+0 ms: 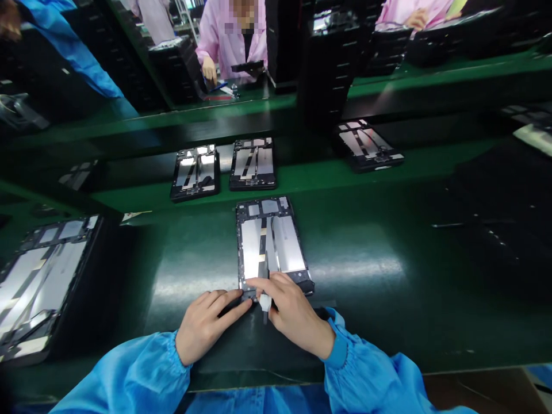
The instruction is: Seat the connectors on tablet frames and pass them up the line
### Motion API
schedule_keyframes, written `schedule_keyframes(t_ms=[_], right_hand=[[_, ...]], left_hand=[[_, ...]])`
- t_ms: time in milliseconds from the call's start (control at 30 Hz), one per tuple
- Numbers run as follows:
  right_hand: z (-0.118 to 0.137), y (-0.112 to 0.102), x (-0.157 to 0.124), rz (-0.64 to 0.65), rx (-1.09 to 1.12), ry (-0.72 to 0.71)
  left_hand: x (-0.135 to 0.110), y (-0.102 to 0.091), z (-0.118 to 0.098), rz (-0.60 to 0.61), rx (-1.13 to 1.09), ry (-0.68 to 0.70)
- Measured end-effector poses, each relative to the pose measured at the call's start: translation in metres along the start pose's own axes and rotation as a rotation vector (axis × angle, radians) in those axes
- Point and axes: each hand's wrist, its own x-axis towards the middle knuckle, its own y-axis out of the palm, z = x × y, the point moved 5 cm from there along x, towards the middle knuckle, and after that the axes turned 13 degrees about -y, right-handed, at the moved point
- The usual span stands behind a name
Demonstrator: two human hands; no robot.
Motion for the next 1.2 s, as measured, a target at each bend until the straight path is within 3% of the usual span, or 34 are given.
schedule_keyframes(t_ms=[300,433,567,767,900,1200], right_hand=[[0.003,-0.009,0.003,-0.056,0.053,0.014],[0.006,-0.020,-0.014,-0.100,0.200,0.122],[0.004,-0.017,-0.029,-0.116,0.360,0.259],[0.000,-0.009,-0.028,-0.077,0.288,0.291],[-0.003,-0.017,-0.029,-0.113,0.243,0.263],[-0.016,-0.027,-0.043,-0.187,0.238,0.387]], left_hand=[[0.001,0.005,-0.005,0.019,0.062,-0.004],[0.002,0.007,-0.007,0.019,0.035,-0.047],[0.001,0.010,-0.007,0.034,0.005,-0.072],[0.000,0.010,-0.006,0.015,-0.012,-0.070],[0.001,0.009,-0.006,-0.010,-0.007,-0.067],[-0.001,0.008,-0.001,-0.009,-0.026,-0.042]])
